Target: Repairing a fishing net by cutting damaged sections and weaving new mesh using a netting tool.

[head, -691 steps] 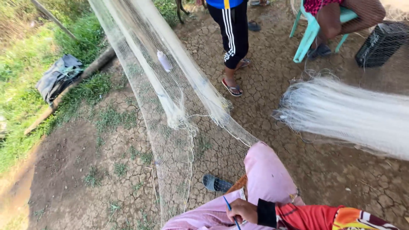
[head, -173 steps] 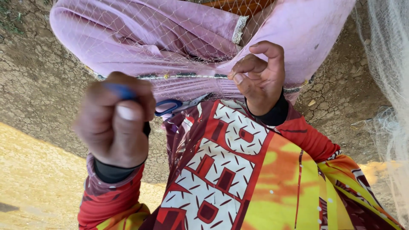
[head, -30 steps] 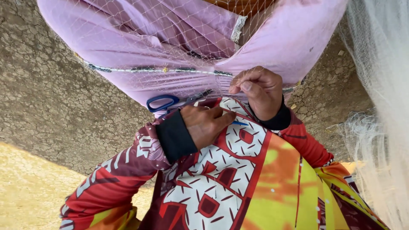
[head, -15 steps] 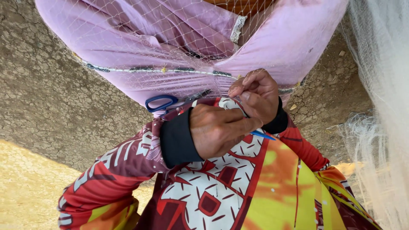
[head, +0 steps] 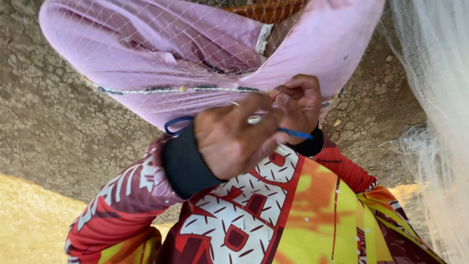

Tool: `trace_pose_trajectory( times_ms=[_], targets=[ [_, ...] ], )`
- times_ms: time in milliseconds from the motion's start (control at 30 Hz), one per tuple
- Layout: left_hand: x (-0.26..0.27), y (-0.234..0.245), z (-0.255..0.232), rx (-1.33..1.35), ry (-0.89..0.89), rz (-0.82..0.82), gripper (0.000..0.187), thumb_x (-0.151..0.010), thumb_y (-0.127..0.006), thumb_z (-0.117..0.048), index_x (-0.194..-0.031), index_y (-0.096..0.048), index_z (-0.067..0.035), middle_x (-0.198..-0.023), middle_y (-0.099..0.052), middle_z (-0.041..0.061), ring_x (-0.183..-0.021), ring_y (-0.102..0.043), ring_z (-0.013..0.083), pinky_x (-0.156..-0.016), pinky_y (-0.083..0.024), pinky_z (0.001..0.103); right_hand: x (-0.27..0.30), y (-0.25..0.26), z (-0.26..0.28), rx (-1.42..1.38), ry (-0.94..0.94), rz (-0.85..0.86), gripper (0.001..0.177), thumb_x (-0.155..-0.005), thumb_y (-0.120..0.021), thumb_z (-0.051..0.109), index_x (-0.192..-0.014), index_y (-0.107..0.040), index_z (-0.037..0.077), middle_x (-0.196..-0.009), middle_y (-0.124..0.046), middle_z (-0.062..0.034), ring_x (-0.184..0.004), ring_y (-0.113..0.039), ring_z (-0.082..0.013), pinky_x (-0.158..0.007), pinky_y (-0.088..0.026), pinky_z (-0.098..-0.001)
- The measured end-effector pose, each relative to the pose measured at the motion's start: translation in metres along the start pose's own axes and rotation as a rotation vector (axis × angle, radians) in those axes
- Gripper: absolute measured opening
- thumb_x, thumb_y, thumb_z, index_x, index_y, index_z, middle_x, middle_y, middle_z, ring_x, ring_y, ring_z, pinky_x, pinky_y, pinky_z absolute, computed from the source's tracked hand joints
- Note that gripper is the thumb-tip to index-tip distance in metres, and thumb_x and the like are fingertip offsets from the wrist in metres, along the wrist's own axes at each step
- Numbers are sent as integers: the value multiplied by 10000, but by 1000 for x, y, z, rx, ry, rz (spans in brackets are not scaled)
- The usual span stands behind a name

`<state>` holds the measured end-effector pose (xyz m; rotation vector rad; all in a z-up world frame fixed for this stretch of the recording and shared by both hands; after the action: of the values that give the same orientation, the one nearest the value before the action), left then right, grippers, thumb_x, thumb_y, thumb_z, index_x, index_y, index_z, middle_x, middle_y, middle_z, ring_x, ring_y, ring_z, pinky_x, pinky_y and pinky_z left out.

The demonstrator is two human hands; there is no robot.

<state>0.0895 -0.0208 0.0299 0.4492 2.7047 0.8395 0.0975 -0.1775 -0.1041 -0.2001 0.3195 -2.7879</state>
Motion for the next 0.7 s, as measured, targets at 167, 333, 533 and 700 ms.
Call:
trace_pose_trajectory(
  times_ms=[167,333,533,700],
  targets=[
    [-12,34,-1,-360,12,-24,203,-939,-804,-138,-1093,-766,-12,-1020,-592,91,-780,-603,210,-633,-513,325,6,0,-22,-447,-240,-116,214,-1018,-624,36,-1191,-501,58,-977,-729,-108,-774,-691,-207,-758,-591,-308],
    [-8,25,19,-507,112,17,137,-902,-753,-103,-1013,-694,-48,-914,-596,87,-685,-544,186,-550,-483,323,6,-8,-15,-475,-235,-101,221,-1019,-603,17,-1195,-477,62,-905,-712,-108,-763,-686,-193,-738,-589,-318],
    [-12,21,31,-314,54,-41,58,-922,-731,-52,-910,-682,-22,-865,-629,110,-649,-562,201,-579,-507,348,6,-9,-12,-345,-243,-93,283,-1020,-620,53,-1249,-457,85,-795,-571,-14,-841,-704,-159,-769,-611,-332],
    [-15,16,35,-140,46,-44,153,-868,-725,-14,-1014,-687,11,-923,-622,126,-713,-555,236,-631,-492,359,2,-16,-11,-385,-215,-105,312,-1010,-642,55,-1251,-444,58,-910,-643,-83,-832,-664,-173,-788,-599,-328]
  ],
)
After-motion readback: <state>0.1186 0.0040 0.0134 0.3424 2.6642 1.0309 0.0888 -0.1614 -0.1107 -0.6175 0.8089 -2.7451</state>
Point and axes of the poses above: each hand's wrist, its own x-axis away from the middle knuckle, its own y-axis out of the back of the hand, z = x × y, the point moved 9 cm from there along -x, towards the middle knuckle
